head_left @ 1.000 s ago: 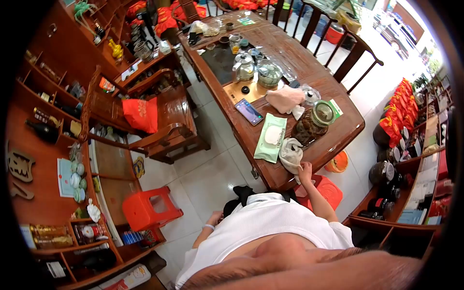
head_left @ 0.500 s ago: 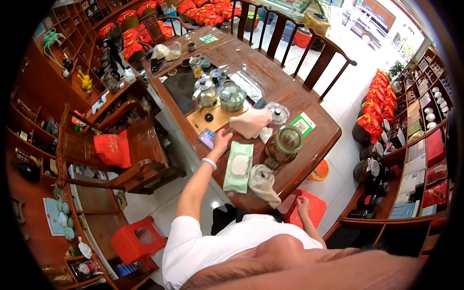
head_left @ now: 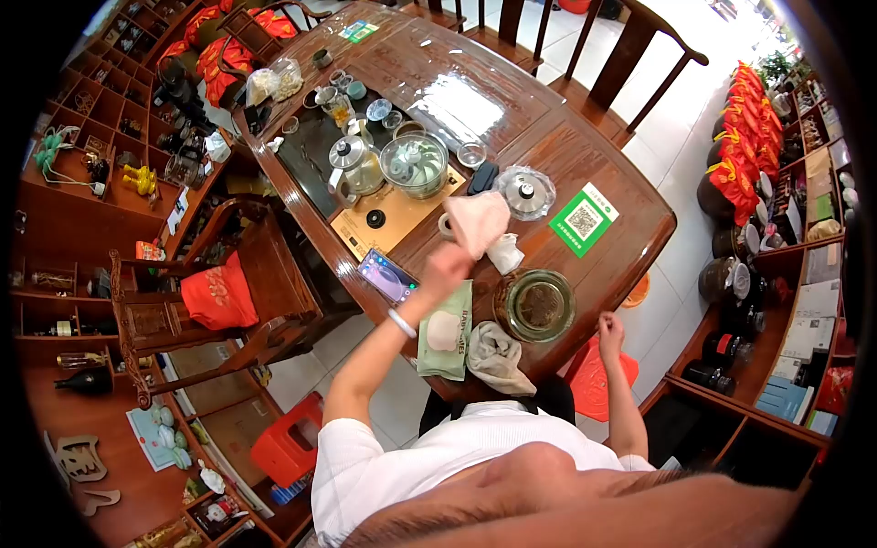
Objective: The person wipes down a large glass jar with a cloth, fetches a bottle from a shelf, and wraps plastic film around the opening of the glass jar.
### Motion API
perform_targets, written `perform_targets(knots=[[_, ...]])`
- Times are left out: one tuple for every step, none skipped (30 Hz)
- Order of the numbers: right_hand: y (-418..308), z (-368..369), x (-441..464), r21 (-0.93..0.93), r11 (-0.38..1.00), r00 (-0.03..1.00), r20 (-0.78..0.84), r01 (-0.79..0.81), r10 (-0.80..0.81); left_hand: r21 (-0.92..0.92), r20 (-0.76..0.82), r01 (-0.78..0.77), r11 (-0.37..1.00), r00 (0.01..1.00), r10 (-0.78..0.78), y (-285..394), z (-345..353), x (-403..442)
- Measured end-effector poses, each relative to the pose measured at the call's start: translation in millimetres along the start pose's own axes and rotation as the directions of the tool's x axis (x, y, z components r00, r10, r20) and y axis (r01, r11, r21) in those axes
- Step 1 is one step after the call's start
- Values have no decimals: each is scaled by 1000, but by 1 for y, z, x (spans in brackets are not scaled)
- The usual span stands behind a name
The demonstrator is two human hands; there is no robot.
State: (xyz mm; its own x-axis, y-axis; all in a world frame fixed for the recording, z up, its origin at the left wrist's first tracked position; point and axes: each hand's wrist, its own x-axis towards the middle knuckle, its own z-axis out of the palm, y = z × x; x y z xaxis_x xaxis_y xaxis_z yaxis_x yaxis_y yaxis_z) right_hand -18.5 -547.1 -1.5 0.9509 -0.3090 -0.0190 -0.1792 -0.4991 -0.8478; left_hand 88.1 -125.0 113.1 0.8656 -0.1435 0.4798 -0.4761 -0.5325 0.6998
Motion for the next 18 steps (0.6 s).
perform_targets(knots=[[-24, 6, 20, 88, 996, 999, 37, 17, -20, -1, 101, -216, 976, 971, 215, 10, 7, -11], [-23, 14, 41, 28, 996, 996, 36, 79, -80, -67, 235, -238, 969, 940, 247, 20, 13, -22], [-20, 23, 62, -32, 989, 989, 39, 142, -141, -137, 358, -248, 959, 890, 282, 25, 16, -30], [-43, 31, 79, -31, 974, 974, 55, 223, -222, -133, 359, -232, 964, 895, 265, 22, 16, -36], [-75, 38, 93, -28, 952, 951, 68, 304, -302, -111, 383, -180, 977, 900, 209, 17, 17, -43], [-93, 47, 106, 2, 964, 956, 124, 267, -265, -89, 406, -130, 988, 901, 155, 13, 17, -48], [-108, 57, 117, 30, 973, 957, 177, 228, -230, -88, 406, -121, 989, 902, 147, 13, 15, -50], [-126, 66, 126, 7, 970, 947, 216, 244, -239, -105, 388, 21, 994, 922, 21, 15, 13, -50], [-140, 77, 133, -16, 965, 935, 254, 260, -247, -124, 371, 161, 979, 923, -105, 17, 10, -49], [-149, 90, 139, 52, 963, 915, 300, 266, -269, -90, 394, 203, 975, 906, -152, 17, 4, -49], [-159, 104, 145, 122, 955, 893, 341, 269, -295, -90, 394, 205, 975, 906, -154, 14, 0, -49], [-181, 113, 147, 141, 933, 851, 382, 332, -361, -43, 361, 200, 979, 917, -172, 10, -4, -49], [-205, 122, 148, 165, 905, 802, 421, 392, -424, 6, 327, 197, 980, 926, -188, 5, -9, -48], [-220, 135, 151, 158, 885, 738, 499, 437, -454, 114, 381, 224, 968, 890, -251, -1, -18, -43], [-234, 148, 154, 156, 862, 668, 571, 482, -477, 189, 350, 196, 962, 902, -253, -14, -25, -41], [-251, 162, 157, 135, 805, 569, 641, 578, -515, 262, 319, 169, 950, 914, -250, -26, -33, -39], [-266, 176, 157, 121, 736, 464, 706, 666, -536, 347, 297, 197, 917, 905, -306, -34, -43, -31], [-274, 193, 155, 179, 644, 390, 667, 744, -635, 420, 266, 190, 887, 909, -320, -41, -54, -23]])
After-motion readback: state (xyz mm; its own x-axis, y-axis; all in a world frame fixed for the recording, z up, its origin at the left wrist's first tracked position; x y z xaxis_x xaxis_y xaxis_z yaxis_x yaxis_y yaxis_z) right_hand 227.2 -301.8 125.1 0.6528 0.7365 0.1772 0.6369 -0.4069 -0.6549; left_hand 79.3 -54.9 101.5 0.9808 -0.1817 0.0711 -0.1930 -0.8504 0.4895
